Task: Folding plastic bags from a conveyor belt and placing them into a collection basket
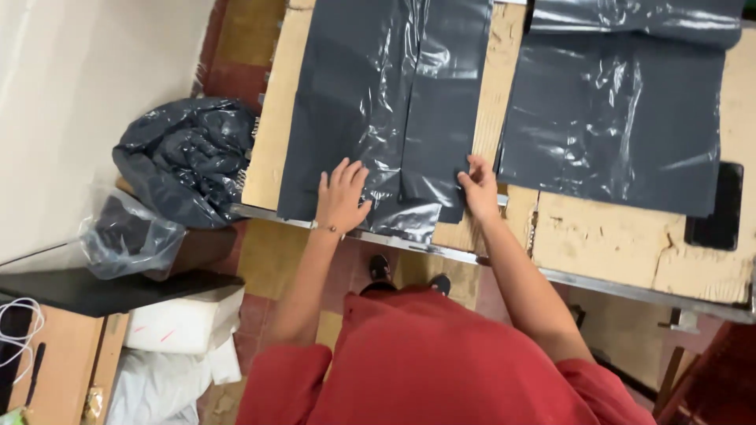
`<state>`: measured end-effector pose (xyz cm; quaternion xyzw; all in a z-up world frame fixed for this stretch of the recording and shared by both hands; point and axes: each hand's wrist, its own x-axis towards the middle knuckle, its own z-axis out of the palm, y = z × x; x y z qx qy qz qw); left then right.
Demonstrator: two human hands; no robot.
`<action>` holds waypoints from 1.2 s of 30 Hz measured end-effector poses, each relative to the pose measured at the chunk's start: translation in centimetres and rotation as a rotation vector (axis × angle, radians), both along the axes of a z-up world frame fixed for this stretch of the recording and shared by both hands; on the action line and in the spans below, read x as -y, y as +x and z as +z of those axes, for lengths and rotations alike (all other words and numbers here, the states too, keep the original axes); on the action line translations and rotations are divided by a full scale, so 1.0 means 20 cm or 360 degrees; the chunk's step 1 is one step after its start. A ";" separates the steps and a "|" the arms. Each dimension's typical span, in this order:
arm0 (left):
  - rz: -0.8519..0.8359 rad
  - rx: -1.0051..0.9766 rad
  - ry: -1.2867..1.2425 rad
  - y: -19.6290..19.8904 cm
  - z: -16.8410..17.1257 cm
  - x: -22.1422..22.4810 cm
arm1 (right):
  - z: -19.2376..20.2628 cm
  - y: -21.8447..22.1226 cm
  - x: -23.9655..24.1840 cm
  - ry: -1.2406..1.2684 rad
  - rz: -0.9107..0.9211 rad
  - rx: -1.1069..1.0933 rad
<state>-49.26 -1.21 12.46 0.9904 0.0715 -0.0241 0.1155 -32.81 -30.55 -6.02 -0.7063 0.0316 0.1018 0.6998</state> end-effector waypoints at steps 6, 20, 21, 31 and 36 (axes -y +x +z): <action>-0.0263 -0.0041 0.0190 0.08 -0.35 -0.25 | -0.05 0.03 -0.05 -0.0097 -0.0047 0.0089; -0.0480 0.0982 0.0356 -0.01 -0.31 -0.71 | 0.54 -0.46 -0.26 -0.1384 -0.0146 -0.0157; -0.0500 0.0986 0.0343 -0.04 -0.30 -0.72 | 0.58 -0.48 -0.28 -0.1389 -0.0168 -0.0166; -0.0564 0.0944 0.0372 -0.17 -0.43 -0.78 | 0.51 -0.30 -0.37 -0.0592 -0.0211 -0.0585; -0.0484 0.0868 0.0307 -0.22 -0.48 -0.74 | 0.37 -0.22 -0.42 -0.0748 -0.0182 -0.0655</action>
